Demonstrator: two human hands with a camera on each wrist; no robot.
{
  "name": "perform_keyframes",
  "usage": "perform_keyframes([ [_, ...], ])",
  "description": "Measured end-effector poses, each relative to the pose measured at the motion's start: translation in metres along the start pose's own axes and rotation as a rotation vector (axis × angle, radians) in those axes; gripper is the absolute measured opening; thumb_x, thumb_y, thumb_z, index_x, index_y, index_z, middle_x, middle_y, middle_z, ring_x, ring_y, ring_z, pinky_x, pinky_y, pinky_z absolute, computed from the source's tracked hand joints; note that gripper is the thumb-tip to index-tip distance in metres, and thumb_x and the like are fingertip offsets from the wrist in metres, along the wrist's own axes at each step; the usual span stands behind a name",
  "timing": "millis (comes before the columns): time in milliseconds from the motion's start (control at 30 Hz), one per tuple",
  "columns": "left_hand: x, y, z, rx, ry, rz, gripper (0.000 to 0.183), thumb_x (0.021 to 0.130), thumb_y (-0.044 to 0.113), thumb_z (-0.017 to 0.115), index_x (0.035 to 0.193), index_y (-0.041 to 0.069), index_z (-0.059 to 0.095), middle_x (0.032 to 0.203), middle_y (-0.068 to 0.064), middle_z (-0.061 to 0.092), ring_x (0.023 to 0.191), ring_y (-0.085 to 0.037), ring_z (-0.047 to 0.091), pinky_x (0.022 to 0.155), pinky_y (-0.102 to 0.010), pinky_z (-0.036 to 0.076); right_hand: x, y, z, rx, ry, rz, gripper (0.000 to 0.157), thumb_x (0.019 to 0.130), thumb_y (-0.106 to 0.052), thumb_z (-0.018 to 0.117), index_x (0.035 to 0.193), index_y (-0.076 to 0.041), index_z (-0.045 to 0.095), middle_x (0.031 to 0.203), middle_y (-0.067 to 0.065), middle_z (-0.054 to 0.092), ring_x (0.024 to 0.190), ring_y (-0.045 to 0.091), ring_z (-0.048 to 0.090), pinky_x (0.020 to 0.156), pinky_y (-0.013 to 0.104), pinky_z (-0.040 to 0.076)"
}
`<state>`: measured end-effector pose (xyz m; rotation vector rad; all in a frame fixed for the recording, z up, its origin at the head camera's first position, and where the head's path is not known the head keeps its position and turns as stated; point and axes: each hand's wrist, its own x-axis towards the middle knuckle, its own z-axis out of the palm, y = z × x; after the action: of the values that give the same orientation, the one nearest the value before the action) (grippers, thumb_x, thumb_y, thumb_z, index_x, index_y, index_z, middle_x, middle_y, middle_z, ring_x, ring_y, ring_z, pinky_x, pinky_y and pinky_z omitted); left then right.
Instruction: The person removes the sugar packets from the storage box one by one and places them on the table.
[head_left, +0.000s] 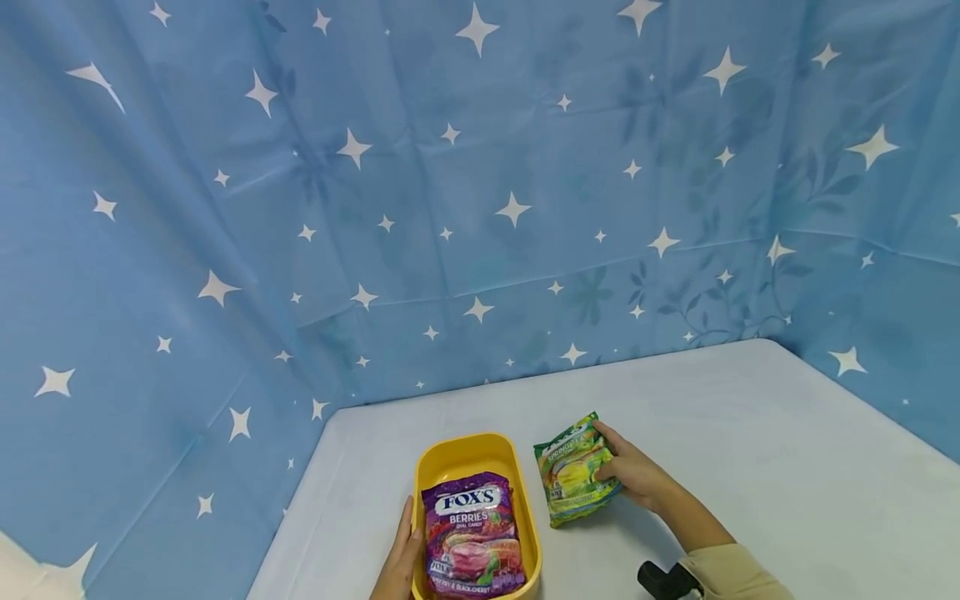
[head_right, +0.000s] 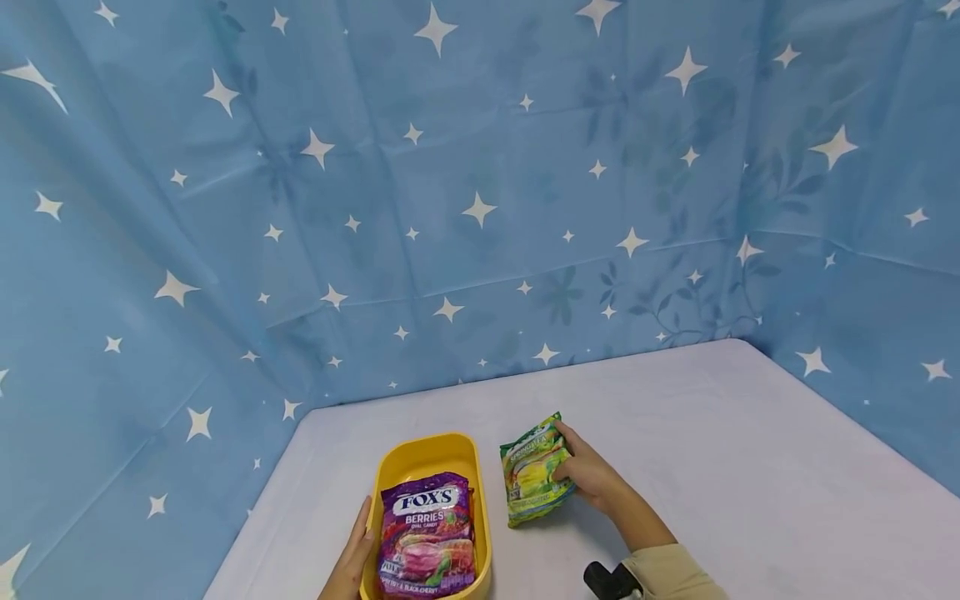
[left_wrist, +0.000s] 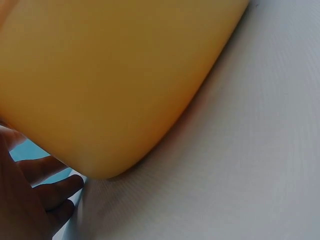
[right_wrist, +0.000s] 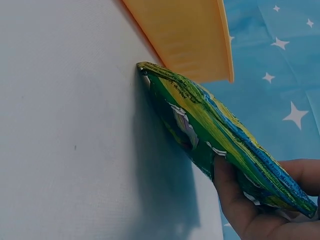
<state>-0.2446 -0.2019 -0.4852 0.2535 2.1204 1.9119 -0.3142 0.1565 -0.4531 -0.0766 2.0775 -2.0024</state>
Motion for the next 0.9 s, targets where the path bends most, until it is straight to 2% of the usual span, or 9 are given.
perform_keyframes([
  [133,0.0,0.001,0.0,0.023,0.001,0.027,0.069,0.099,0.044,0.022,0.143,0.012,-0.021,0.144,-0.035,-0.007,0.127,-0.052,0.027,0.098,-0.056,0.037,0.0,0.001,-0.001,-0.002,0.01,0.009,0.091,0.074,0.013,0.048,0.148,-0.012,0.001,0.149,0.028,0.003,0.121,0.048,0.039,0.087,0.045,0.047],
  [300,0.001,0.002,0.0,0.01,-0.01,0.024,0.071,0.098,0.046,0.022,0.142,0.01,-0.022,0.144,-0.035,-0.007,0.127,-0.05,0.028,0.099,-0.057,0.036,-0.001,0.001,-0.002,-0.01,0.025,0.015,0.09,0.074,0.013,0.049,0.148,-0.01,0.002,0.149,0.028,0.001,0.119,0.045,0.041,0.086,0.044,0.047],
  [533,-0.003,-0.001,-0.002,0.042,0.001,0.05,0.067,0.1,0.038,0.021,0.141,0.005,-0.022,0.142,-0.037,-0.012,0.129,-0.058,0.012,0.102,-0.064,0.025,-0.002,0.006,0.001,-0.006,0.023,0.022,0.092,0.071,0.014,0.05,0.147,-0.008,0.003,0.149,0.028,0.003,0.117,0.04,0.044,0.085,0.041,0.048],
  [767,0.0,0.003,-0.001,0.027,0.017,-0.013,0.07,0.098,0.047,0.022,0.143,0.015,-0.022,0.145,-0.033,-0.011,0.127,-0.056,0.021,0.095,-0.054,0.041,0.001,0.009,-0.004,-0.016,0.044,0.03,0.093,0.071,0.014,0.05,0.148,-0.009,0.003,0.15,0.027,0.003,0.119,0.04,0.042,0.09,0.042,0.045],
  [900,0.002,0.003,0.001,0.016,0.025,-0.021,0.07,0.098,0.048,0.022,0.143,0.018,-0.021,0.146,-0.032,-0.012,0.127,-0.055,0.026,0.092,-0.05,0.045,0.0,0.012,-0.009,-0.036,0.051,0.04,0.092,0.071,0.013,0.05,0.147,-0.009,0.003,0.149,0.028,0.005,0.115,0.037,0.045,0.086,0.038,0.045],
])
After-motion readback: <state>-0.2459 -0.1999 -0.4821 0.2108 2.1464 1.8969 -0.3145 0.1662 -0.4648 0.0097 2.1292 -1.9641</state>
